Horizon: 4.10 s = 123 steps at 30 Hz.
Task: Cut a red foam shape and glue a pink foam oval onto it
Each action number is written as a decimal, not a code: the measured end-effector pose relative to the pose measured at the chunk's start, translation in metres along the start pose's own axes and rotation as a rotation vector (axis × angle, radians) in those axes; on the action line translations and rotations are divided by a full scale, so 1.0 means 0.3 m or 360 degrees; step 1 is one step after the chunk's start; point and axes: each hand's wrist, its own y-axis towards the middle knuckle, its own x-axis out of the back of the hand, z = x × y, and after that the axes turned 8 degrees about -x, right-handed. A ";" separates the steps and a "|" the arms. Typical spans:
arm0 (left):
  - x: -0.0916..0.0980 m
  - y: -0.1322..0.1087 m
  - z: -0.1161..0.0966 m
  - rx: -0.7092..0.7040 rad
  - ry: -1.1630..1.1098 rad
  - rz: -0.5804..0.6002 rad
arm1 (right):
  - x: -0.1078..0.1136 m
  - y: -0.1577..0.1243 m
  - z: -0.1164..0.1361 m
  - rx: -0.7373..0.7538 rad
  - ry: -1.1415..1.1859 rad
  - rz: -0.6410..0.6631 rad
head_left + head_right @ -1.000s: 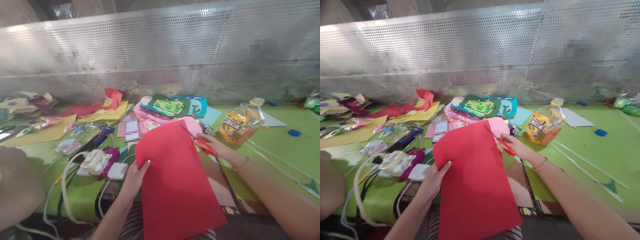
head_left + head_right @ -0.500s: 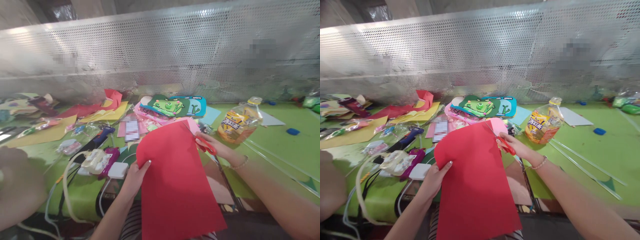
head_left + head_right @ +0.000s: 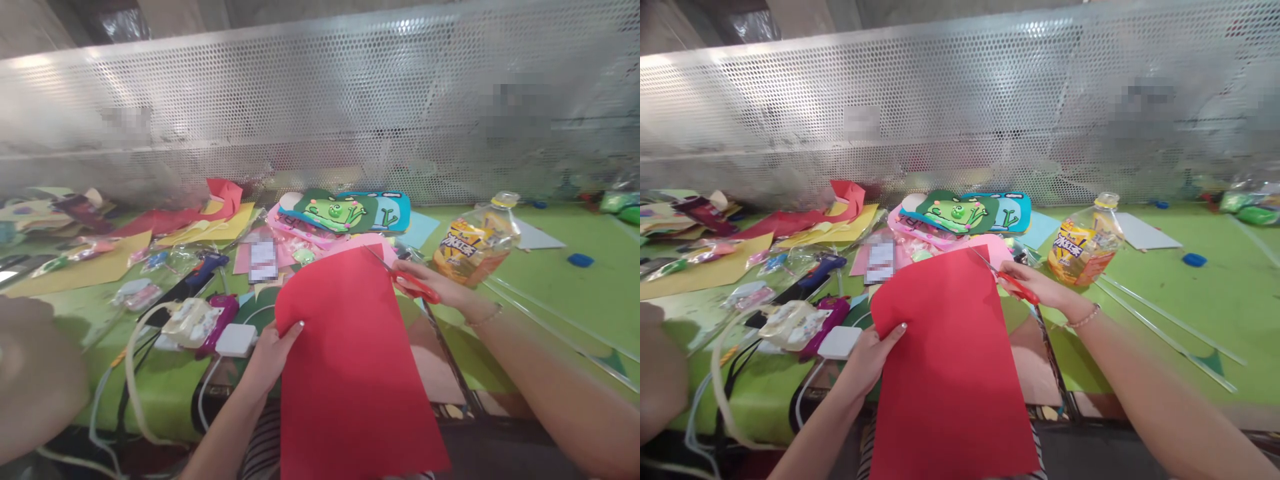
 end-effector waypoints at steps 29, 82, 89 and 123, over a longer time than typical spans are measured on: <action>-0.002 -0.008 -0.023 0.0113 0.0095 0.0205 | 0.101 0.004 -0.044 -0.0042 -0.0452 -0.0028; 0.011 0.017 0.024 0.0011 -0.0519 -0.0090 | 0.006 0.036 -0.064 -0.0074 0.0056 -0.0415; 0.003 0.015 0.002 0.0129 -0.0739 -0.0251 | -0.102 0.068 -0.084 -0.0054 0.0390 -0.0236; 0.013 0.026 0.033 0.0095 -0.0689 -0.0247 | -0.152 0.089 -0.071 -0.0246 0.0661 -0.0248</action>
